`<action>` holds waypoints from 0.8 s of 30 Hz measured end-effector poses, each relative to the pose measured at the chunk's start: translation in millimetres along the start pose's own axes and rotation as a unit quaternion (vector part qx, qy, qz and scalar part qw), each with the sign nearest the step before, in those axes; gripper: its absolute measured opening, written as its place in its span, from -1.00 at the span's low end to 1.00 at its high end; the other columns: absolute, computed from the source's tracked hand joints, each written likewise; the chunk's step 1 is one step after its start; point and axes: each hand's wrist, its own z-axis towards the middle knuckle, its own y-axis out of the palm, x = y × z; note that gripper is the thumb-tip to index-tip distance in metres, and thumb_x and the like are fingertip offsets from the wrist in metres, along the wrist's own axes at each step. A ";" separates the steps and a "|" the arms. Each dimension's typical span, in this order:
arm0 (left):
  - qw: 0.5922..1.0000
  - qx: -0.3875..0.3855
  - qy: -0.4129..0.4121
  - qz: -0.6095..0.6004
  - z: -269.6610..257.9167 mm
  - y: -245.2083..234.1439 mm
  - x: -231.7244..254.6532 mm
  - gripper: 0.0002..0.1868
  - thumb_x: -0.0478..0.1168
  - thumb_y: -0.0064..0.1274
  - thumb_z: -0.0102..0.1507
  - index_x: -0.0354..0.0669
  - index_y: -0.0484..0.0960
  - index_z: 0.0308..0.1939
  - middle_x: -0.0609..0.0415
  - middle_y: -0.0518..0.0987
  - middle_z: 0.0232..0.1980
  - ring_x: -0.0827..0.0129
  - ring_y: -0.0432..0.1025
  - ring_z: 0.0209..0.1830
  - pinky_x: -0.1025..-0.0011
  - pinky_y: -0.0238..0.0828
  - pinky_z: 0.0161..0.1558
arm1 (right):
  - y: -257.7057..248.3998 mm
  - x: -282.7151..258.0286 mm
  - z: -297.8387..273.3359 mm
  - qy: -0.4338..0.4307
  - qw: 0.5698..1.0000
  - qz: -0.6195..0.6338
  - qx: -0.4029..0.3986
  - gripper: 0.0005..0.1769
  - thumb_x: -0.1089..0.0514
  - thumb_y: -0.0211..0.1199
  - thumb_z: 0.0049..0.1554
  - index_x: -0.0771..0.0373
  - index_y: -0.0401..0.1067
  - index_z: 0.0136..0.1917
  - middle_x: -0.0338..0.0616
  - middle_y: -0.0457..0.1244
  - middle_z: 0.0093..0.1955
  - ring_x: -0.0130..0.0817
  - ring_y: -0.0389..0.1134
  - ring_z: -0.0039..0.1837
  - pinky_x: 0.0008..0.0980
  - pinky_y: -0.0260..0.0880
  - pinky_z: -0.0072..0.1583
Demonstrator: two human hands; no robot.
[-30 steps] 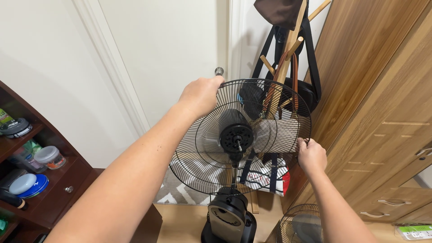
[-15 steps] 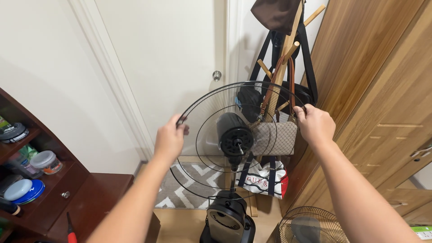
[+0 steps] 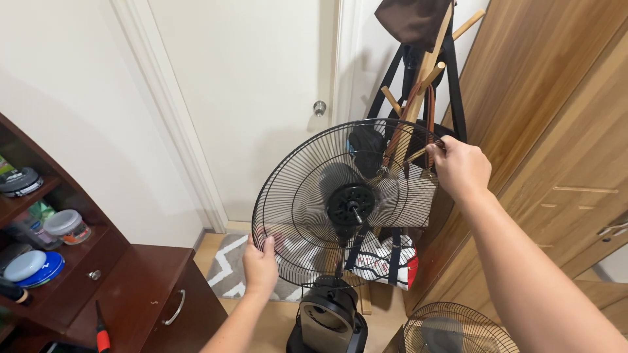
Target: The person reassembles a standing electric fan by attaching the front grille, installing the fan blades, and securing the rear grille. The hands align and fasten each component in sequence.
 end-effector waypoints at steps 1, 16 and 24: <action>1.000 -0.002 -0.002 -0.001 -2.0 0.7 -3.8 -0.72 -0.23 0.02 0.30 -0.37 0.54 0.01 -0.10 0.70 -0.23 0.17 0.58 -0.24 0.26 0.47 -0.09 | -1.7 -2.8 1.3 -0.016 1.000 -0.004 0.011 -0.62 -0.22 0.21 0.29 0.10 0.54 -0.08 -0.08 0.36 -0.32 -0.02 0.40 -0.18 -0.06 0.36 -0.15; 0.978 -0.054 -0.175 0.096 -16.6 23.0 -93.0 -0.39 0.07 0.09 0.34 -0.52 0.60 -0.48 -0.21 0.64 -0.54 0.17 0.48 -0.60 0.22 0.42 -0.38 | -25.9 -47.5 5.2 -0.183 0.976 -0.034 0.112 -0.65 -0.10 0.28 0.26 0.15 0.49 -0.23 -0.18 0.35 -0.30 -0.12 0.41 -0.21 -0.14 0.34 -0.21; 0.825 -0.456 0.090 0.321 -34.8 1.1 38.4 -0.53 0.17 0.22 0.14 -0.21 0.62 -0.42 -0.07 0.58 -0.40 0.10 0.53 -0.37 0.15 0.48 -0.28 | -27.7 -53.6 5.8 -0.211 0.965 -0.062 0.142 -0.65 -0.09 0.32 0.25 0.15 0.48 -0.25 -0.22 0.34 -0.31 -0.16 0.40 -0.26 -0.19 0.32 -0.27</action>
